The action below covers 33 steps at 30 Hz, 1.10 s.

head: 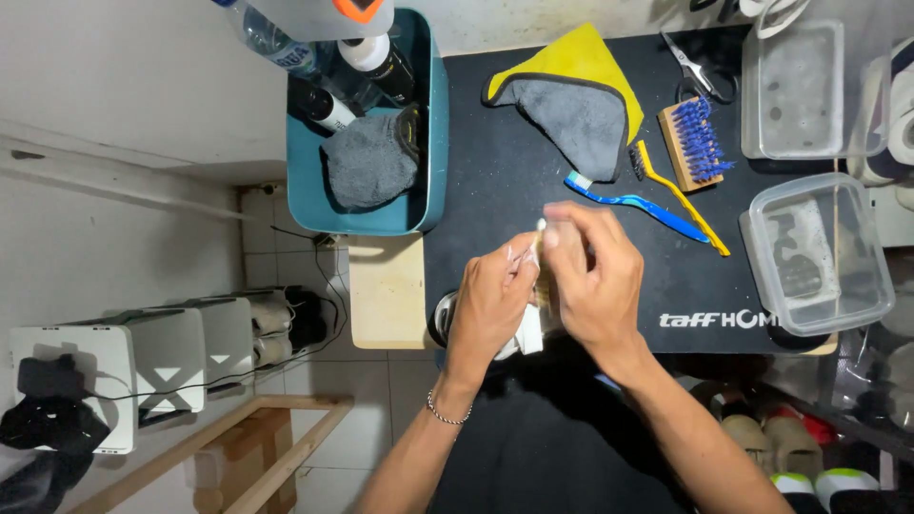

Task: The person scrubs a white sneaker with a wooden brush, focusing on the upper and strap areas. They then wipe the shoe with a yellow and gray cloth to remove residue. The person adjusts the shoe's strap and continues scrubbing the surface with the brush.

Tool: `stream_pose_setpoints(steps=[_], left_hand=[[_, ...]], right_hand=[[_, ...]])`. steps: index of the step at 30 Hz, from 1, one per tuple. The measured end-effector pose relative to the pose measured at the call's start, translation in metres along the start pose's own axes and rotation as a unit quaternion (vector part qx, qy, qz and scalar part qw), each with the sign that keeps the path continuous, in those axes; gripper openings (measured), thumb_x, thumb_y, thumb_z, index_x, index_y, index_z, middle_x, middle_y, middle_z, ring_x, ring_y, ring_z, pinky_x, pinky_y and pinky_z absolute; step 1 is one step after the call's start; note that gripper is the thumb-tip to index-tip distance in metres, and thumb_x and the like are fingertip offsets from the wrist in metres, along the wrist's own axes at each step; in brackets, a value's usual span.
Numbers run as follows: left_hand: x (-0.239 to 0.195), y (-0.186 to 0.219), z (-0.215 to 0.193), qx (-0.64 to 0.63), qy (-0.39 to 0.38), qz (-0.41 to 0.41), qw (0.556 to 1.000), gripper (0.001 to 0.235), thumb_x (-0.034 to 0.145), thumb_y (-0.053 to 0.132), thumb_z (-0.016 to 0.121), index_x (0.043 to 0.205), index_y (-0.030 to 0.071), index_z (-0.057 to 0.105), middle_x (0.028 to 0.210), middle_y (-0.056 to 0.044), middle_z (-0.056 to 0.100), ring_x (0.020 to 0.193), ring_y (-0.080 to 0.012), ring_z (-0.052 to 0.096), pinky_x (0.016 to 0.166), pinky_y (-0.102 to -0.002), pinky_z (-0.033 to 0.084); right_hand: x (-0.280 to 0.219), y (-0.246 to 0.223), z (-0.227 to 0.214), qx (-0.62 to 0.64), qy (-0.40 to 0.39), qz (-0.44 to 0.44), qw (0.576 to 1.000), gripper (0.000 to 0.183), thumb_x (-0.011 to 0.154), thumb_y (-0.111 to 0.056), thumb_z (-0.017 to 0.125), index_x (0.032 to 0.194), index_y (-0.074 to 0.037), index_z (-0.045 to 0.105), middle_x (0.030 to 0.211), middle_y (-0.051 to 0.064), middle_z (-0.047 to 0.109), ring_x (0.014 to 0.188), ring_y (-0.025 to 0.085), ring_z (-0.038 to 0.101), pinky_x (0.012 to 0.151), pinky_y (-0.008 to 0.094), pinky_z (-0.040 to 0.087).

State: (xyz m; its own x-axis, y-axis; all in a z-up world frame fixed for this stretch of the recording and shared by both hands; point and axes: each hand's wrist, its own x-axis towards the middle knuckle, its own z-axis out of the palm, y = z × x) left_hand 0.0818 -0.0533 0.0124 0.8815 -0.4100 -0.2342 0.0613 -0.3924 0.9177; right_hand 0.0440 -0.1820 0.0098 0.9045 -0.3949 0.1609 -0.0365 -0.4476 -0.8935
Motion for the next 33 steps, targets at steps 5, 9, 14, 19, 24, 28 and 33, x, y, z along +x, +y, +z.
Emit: stream_pose_setpoints(steps=[5,9,14,19,24,28,33], left_hand=[[-0.002,-0.009,0.007,0.017,0.019,0.02,0.999,0.033,0.095,0.013,0.053,0.12,0.0,0.071,0.07,-0.021,0.074,0.067,-0.0276,0.072,0.067,-0.043,0.056],[0.004,-0.001,0.0,-0.008,0.082,-0.006,0.997,0.034,0.095,0.011,0.053,0.119,-0.004,0.071,0.074,-0.027,0.072,0.071,-0.0168,0.066,0.068,-0.044,0.055],[0.011,-0.046,0.017,-0.008,0.019,-0.004,1.0,0.027,0.094,0.012,0.056,0.112,0.009,0.076,0.069,-0.015,0.072,0.069,-0.0169,0.072,0.058,-0.037,0.056],[0.006,-0.008,0.004,-0.213,0.007,-0.076,0.974,0.032,0.095,0.005,0.052,0.12,-0.008,0.068,0.099,-0.035,0.072,0.088,-0.034,0.075,0.073,-0.041,0.065],[0.009,0.003,0.002,-0.279,-0.004,-0.087,0.956,0.033,0.097,0.003,0.049,0.12,-0.014,0.065,0.106,-0.035,0.072,0.09,-0.0371,0.074,0.073,-0.043,0.065],[0.009,-0.01,0.001,-0.127,0.022,-0.065,0.99,0.032,0.096,0.009,0.05,0.116,-0.008,0.068,0.085,-0.03,0.071,0.079,-0.0348,0.074,0.066,-0.046,0.063],[0.005,-0.049,0.016,0.018,0.029,-0.009,0.999,0.025,0.096,0.016,0.054,0.108,0.007,0.074,0.057,-0.011,0.064,0.059,-0.0108,0.053,0.054,-0.041,0.051]], right_hand=[[0.039,0.004,0.008,0.011,0.039,-0.053,0.998,0.021,0.102,-0.022,0.066,0.12,-0.014,0.074,0.093,0.011,0.065,0.076,0.025,0.062,0.072,0.04,0.05],[-0.012,-0.007,0.003,0.0,-0.01,-0.003,1.0,0.025,0.099,-0.026,0.065,0.119,-0.015,0.074,0.095,0.009,0.066,0.078,0.026,0.065,0.07,0.039,0.051],[0.017,-0.003,0.002,-0.008,0.04,-0.042,0.998,0.022,0.103,-0.021,0.065,0.121,-0.013,0.073,0.095,0.012,0.063,0.081,0.029,0.064,0.076,0.041,0.051],[0.062,0.002,-0.001,0.061,0.051,-0.035,0.996,0.022,0.102,-0.02,0.064,0.12,-0.012,0.072,0.091,0.009,0.062,0.081,0.018,0.059,0.077,0.036,0.051],[0.018,0.003,-0.018,0.074,0.026,-0.002,0.997,0.025,0.101,-0.022,0.062,0.12,-0.011,0.074,0.09,0.007,0.064,0.081,0.012,0.054,0.076,0.034,0.052],[-0.022,0.002,-0.001,-0.018,0.017,-0.036,0.999,0.02,0.096,-0.023,0.069,0.112,-0.015,0.077,0.089,0.007,0.067,0.069,0.024,0.061,0.065,0.037,0.05],[0.025,-0.002,0.012,-0.036,0.056,-0.127,0.99,0.019,0.103,-0.02,0.068,0.119,-0.013,0.075,0.092,0.009,0.063,0.072,0.027,0.059,0.068,0.039,0.049]])
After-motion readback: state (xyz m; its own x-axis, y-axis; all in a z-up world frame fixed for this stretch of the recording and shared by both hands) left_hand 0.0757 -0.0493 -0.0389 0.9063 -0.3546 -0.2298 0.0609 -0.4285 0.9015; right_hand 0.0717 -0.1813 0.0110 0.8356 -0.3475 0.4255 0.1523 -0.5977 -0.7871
